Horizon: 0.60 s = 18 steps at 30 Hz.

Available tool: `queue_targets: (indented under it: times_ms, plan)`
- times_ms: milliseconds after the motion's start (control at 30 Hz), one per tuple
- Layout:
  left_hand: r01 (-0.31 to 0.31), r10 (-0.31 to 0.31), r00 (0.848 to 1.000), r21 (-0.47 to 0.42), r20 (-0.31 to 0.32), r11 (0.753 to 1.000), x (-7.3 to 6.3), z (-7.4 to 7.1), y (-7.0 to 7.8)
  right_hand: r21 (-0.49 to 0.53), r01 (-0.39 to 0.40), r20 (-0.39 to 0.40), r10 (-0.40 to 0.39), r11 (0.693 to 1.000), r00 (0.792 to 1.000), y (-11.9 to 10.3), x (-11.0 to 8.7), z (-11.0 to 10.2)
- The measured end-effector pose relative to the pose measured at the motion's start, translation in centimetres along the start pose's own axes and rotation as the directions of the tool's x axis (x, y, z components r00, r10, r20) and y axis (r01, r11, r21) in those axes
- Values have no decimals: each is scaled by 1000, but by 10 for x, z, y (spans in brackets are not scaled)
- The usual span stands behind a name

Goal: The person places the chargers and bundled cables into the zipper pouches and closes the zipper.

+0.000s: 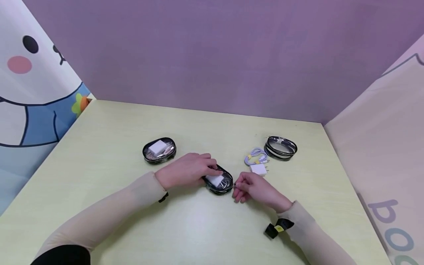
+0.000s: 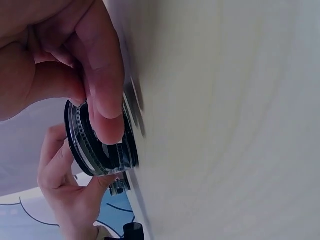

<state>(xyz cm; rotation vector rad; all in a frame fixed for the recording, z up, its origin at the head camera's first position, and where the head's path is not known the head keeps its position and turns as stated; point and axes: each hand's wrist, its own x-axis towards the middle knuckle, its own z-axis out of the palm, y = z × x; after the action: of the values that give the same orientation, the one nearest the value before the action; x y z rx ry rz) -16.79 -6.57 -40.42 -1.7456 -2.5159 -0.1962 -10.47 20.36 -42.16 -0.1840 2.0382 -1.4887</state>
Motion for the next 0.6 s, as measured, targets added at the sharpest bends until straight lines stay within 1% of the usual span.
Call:
queue_targets:
  times_ms: [267,467,600]
  plan:
    - [57,-56,998,30,-26,998,1,2,7,18,8,0,-8,1000,1000,2,-3,-2]
    - [73,-70,996,45,-53,996,1,2,10,24,8,12,-8,1000,1000,4,-3,-4]
    - [83,-80,996,54,-50,995,2,2,12,27,7,22,-7,1000,1000,5,-3,-4]
